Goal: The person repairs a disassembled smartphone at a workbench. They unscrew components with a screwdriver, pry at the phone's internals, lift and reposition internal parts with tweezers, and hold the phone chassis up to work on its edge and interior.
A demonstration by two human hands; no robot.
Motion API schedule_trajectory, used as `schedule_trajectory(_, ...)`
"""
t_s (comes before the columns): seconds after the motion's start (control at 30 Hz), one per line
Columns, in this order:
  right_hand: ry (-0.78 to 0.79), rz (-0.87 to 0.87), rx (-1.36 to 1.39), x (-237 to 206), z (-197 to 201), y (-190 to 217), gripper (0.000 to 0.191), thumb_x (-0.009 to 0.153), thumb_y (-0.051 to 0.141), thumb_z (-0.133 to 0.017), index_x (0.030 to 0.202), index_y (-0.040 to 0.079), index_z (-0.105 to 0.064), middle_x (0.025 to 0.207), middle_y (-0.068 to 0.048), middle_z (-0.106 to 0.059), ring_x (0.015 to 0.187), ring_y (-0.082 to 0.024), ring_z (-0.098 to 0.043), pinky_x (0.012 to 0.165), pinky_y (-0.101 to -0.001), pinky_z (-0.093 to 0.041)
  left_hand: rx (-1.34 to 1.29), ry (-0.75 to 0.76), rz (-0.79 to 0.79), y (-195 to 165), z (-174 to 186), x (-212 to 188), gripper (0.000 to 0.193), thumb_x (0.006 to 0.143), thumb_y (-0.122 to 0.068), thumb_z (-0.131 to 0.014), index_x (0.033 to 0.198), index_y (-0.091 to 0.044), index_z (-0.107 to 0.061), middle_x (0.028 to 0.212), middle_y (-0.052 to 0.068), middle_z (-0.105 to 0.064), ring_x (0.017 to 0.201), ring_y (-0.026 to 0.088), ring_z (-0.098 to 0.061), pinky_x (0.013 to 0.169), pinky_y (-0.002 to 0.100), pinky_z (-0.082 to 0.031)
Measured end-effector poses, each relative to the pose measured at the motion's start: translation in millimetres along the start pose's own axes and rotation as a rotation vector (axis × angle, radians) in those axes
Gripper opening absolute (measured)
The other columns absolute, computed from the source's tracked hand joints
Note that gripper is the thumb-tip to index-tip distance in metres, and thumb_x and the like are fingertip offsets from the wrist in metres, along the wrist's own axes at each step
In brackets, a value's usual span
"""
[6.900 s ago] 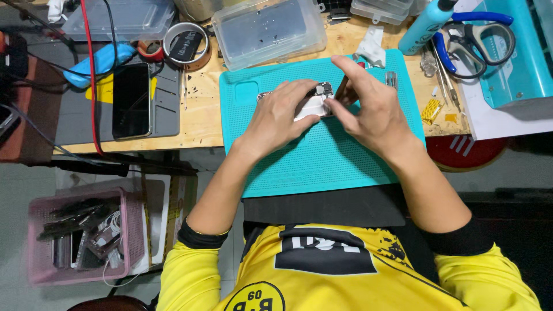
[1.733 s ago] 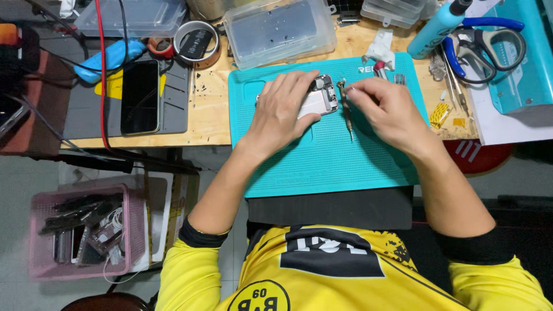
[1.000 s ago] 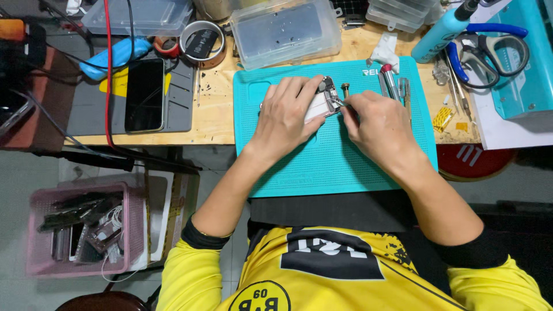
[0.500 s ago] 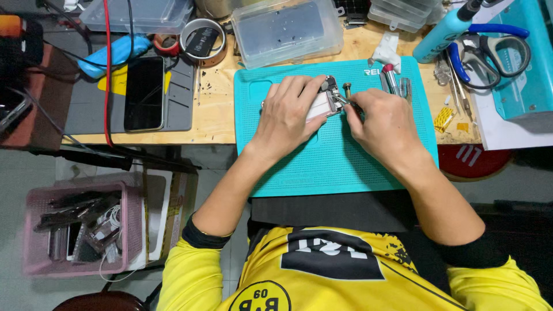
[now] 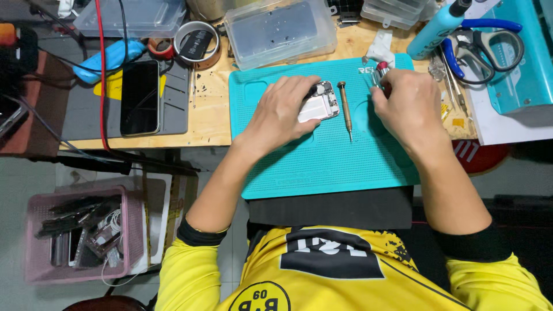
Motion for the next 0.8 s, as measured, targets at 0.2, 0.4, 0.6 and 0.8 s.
schedule_trajectory(0.2,0.001,0.080,0.066,0,-8,7,0.026,0.091,0.022,-0.083,0.094,-0.002,-0.073,0.090,-0.022,-0.071,0.080,-0.039,-0.069,0.073,-0.0472,-0.055,-0.059,0.082,-0.004,6,2,2,0.072,0.072,-0.020,-0.089,0.134,-0.005,-0.056,0.123,0.013,-0.065,0.111,0.036,-0.060,0.096,0.046,-0.048)
schedule_trajectory(0.4,0.291,0.028,0.222,3,-25,23,0.024,0.083,0.019,-0.078,0.090,-0.003,-0.072,0.079,-0.021,-0.071,0.072,-0.037,-0.070,0.072,-0.0458,-0.056,-0.074,0.083,-0.006,7,1,1,0.071,0.073,-0.019,-0.088,0.134,-0.006,-0.056,0.125,0.013,-0.066,0.113,0.035,-0.060,0.097,0.046,-0.048)
schedule_trajectory(0.6,0.209,-0.002,0.489,5,-19,20,0.021,0.085,0.007,-0.079,0.099,-0.003,-0.067,0.083,-0.016,-0.071,0.075,-0.023,-0.068,0.072,-0.0360,-0.058,-0.091,0.129,0.077,12,-2,0,0.069,0.073,-0.021,-0.090,0.133,-0.007,-0.058,0.121,0.012,-0.067,0.115,0.035,-0.060,0.099,0.046,-0.047)
schedule_trajectory(0.8,0.094,0.176,0.885,-10,-8,32,0.051,0.099,-0.004,-0.071,0.141,-0.001,-0.042,0.107,-0.010,-0.075,0.099,-0.012,-0.073,0.088,-0.0280,-0.063,-0.093,0.062,0.021,5,3,2,0.067,0.070,-0.019,-0.090,0.129,-0.008,-0.059,0.122,0.011,-0.067,0.117,0.034,-0.059,0.101,0.047,-0.046)
Point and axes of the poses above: each hand's wrist, its own x-axis towards the middle knuckle, its own z-axis out of the back of the hand, y = z × x, the point moved 5 cm from there along x, towards the middle knuckle
